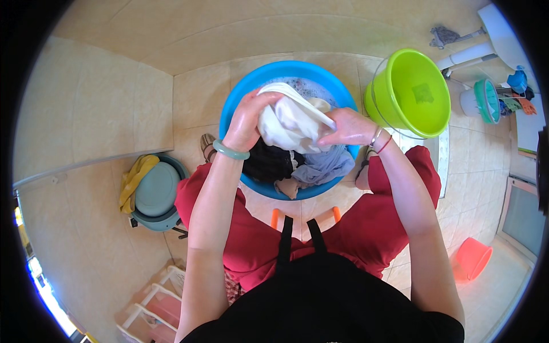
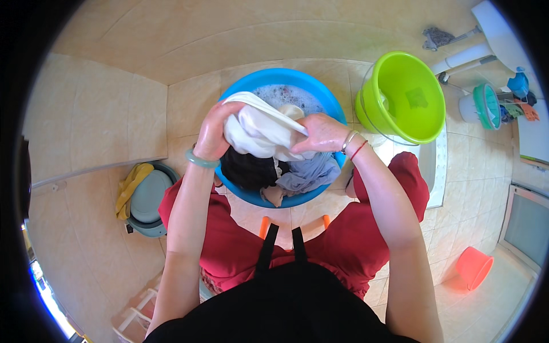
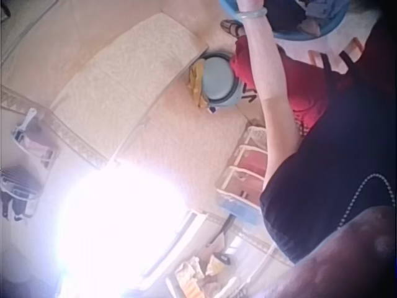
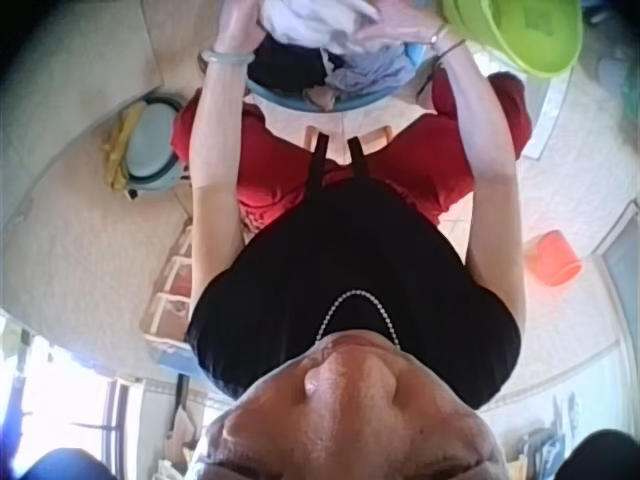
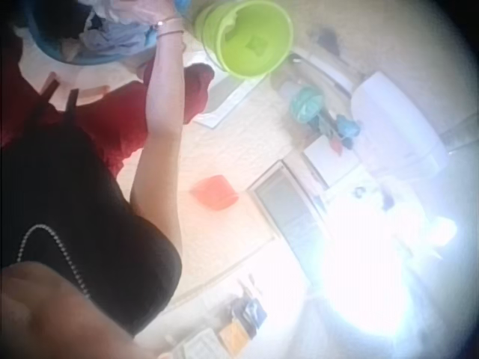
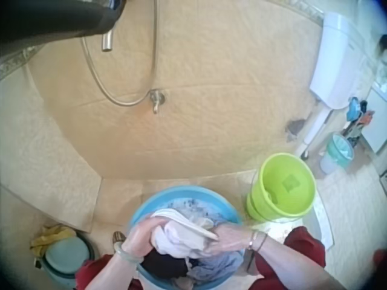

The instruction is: The person sits on a small stool and hand-washes a white cloth in a blue basin filled with soapy water. They repeatedly scrub, wring, and rinse the cloth by hand, occasionally lifting it to inspect it before submerging it again.

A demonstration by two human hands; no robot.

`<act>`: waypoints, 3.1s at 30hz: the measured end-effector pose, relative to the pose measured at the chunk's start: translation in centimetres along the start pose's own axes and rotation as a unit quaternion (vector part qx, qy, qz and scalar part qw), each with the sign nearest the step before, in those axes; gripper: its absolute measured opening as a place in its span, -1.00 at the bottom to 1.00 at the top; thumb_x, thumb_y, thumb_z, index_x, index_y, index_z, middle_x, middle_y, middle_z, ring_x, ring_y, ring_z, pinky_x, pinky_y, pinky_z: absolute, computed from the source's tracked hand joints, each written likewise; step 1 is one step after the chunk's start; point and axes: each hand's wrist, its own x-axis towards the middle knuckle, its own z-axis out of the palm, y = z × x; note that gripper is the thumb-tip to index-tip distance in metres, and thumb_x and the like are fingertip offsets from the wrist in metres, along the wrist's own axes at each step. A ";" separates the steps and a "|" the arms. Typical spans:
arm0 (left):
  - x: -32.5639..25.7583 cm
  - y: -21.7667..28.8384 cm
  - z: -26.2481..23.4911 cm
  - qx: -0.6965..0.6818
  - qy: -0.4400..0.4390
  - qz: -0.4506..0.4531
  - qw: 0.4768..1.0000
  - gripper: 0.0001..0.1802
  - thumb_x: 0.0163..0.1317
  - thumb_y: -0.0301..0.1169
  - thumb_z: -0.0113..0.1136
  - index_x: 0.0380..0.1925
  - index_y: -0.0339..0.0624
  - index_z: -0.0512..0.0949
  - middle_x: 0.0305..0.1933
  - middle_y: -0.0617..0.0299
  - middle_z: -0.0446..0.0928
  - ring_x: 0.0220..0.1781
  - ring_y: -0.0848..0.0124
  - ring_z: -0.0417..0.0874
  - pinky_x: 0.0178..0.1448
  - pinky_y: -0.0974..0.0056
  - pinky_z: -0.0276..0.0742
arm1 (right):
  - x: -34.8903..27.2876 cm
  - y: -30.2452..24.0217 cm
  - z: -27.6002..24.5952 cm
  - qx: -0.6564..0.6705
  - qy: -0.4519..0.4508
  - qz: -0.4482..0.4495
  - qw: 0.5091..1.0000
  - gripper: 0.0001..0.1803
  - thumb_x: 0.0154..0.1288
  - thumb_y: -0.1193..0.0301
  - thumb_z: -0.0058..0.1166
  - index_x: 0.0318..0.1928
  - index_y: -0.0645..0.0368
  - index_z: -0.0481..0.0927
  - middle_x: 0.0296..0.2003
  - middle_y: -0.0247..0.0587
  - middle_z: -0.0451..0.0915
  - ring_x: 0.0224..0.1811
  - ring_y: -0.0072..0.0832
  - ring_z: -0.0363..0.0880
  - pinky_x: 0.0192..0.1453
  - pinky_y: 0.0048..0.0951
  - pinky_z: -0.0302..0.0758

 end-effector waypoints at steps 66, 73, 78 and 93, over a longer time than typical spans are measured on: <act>2.8 -7.4 5.8 -0.351 0.099 -0.100 0.926 -0.74 0.41 -0.26 -0.20 -0.32 -0.11 0.45 -0.33 0.27 0.53 -0.27 0.34 0.57 -0.14 0.28 0.52 | 7.5 -0.5 3.4 -0.091 0.484 -0.026 0.870 -0.88 0.19 0.39 0.03 -0.31 0.17 0.50 -0.58 -0.11 0.48 -0.50 -0.21 0.54 -0.47 -0.27 0.45; 3.4 -9.2 1.0 -0.393 -0.013 -0.023 0.919 -0.72 0.36 -0.20 -0.17 -0.45 -0.05 0.44 -0.47 0.30 0.46 -0.39 0.42 0.52 -0.28 0.32 0.48 | 4.3 -7.6 5.6 -0.027 0.473 -0.150 0.868 -0.82 0.28 0.38 0.00 -0.43 0.19 0.44 -0.60 -0.07 0.45 -0.55 -0.17 0.52 -0.50 -0.24 0.45; 2.6 -8.0 5.8 -0.351 0.097 -0.090 0.927 -0.78 0.38 -0.26 -0.12 -0.24 -0.11 0.48 -0.26 0.25 0.55 -0.19 0.37 0.57 -0.04 0.30 0.50 | 8.2 0.7 3.8 -0.082 0.527 -0.026 0.845 -0.81 0.30 0.33 -0.02 -0.40 0.17 0.44 -0.59 -0.04 0.45 -0.55 -0.16 0.52 -0.52 -0.22 0.43; 1.9 -3.1 2.1 -0.297 0.121 -0.105 0.941 -0.43 0.44 0.01 -0.37 0.11 -0.19 0.39 0.15 0.09 0.47 0.19 0.14 0.47 0.29 0.07 0.34 | 5.4 1.8 0.0 0.430 0.295 0.115 0.845 -0.42 0.33 -0.08 -0.07 -0.33 0.25 0.64 -0.46 -0.23 0.61 -0.41 -0.57 0.53 -0.28 -0.48 0.47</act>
